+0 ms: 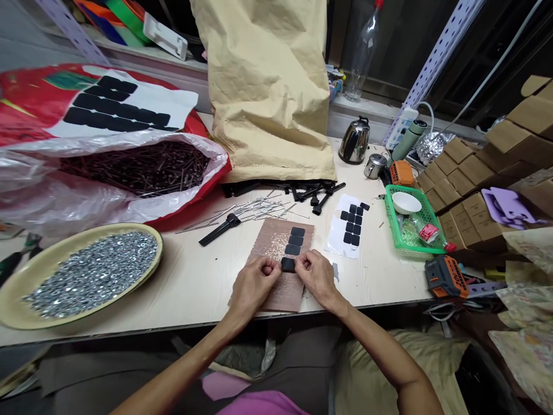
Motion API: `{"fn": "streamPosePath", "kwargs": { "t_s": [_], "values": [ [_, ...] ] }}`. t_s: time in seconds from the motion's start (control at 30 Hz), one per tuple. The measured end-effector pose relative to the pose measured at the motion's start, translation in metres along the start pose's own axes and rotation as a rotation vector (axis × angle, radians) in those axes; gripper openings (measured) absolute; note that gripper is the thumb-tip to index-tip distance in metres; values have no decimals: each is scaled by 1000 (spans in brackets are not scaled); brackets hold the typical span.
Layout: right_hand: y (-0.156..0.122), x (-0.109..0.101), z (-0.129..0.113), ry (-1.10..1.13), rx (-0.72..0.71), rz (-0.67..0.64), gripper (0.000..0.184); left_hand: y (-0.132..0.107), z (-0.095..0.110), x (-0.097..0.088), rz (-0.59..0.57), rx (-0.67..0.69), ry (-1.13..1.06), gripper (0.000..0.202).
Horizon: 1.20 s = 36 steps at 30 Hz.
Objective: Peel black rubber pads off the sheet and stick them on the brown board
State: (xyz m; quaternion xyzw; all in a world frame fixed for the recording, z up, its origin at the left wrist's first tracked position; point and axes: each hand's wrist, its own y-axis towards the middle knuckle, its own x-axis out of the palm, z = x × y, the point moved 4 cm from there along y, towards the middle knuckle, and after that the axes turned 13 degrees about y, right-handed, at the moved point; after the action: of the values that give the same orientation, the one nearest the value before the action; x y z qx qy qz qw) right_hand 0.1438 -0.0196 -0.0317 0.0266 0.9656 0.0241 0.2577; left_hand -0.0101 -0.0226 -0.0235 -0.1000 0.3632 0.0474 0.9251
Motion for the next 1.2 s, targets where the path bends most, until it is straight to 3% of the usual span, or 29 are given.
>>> {"fn": "streamPosePath", "kwargs": {
  "t_s": [0.17,0.53,1.2],
  "values": [
    [-2,7,-2,-231,81,37,18,1,4,4,0,13,294,14],
    [9,7,-17,-275,265,-2,17,8,11,4,-106,-77,492,16],
    [15,9,-22,-323,321,-54,19,11,11,6,-164,-95,507,16]
  ]
}}
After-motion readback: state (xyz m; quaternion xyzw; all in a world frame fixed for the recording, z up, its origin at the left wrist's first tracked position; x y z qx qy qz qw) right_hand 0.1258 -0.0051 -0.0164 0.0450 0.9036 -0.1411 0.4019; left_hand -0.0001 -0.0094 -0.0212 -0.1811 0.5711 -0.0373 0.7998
